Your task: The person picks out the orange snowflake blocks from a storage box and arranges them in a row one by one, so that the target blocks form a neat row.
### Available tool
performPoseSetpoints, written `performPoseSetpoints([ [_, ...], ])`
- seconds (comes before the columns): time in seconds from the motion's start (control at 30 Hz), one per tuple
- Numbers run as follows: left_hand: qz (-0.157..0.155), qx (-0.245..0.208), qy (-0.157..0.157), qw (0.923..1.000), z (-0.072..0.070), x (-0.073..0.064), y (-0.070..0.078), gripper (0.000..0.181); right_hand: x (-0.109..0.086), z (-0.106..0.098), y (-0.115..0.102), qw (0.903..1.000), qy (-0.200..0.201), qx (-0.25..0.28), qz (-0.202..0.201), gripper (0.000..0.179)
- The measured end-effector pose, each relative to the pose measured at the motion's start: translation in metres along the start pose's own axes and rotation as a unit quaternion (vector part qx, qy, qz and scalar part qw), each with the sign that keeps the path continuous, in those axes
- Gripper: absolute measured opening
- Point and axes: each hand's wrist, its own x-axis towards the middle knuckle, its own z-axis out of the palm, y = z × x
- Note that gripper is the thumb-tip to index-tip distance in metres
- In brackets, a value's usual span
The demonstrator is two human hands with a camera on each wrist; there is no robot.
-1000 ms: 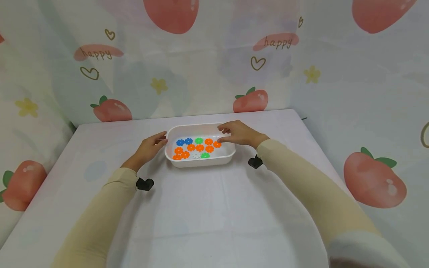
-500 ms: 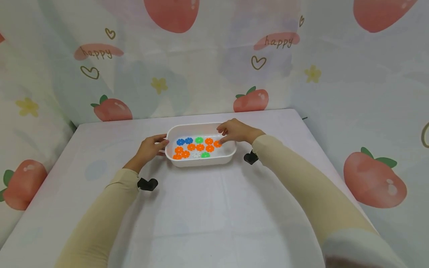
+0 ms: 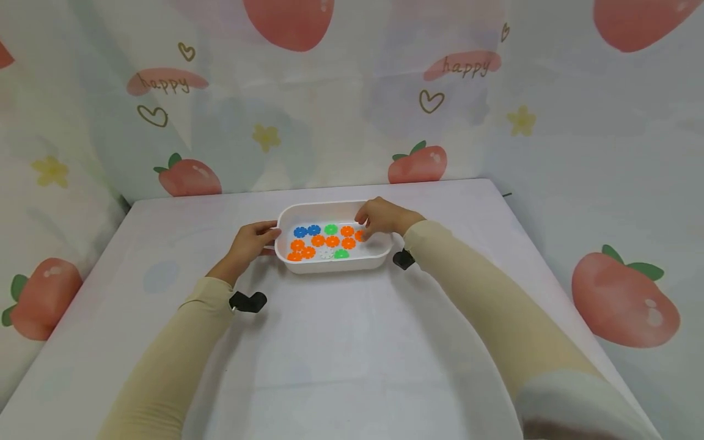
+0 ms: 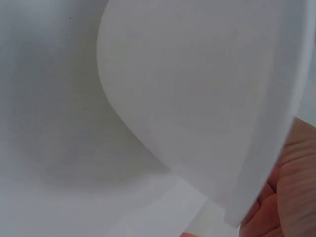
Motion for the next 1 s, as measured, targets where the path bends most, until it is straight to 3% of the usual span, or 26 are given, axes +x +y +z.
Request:
performPoseSetpoints([
  [0.57, -0.010, -0.019, 0.002, 0.9998, -0.001, 0.002, -0.003, 0.050, 0.017, 0.006, -0.004, 0.9985, -0.003, -0.034, 0.043, 0.034],
  [1.0, -0.025, -0.054, 0.004, 0.9982, 0.001, 0.005, -0.006, 0.050, 0.029, 0.015, 0.001, 0.9964, 0.043, -0.049, 0.054, 0.023],
])
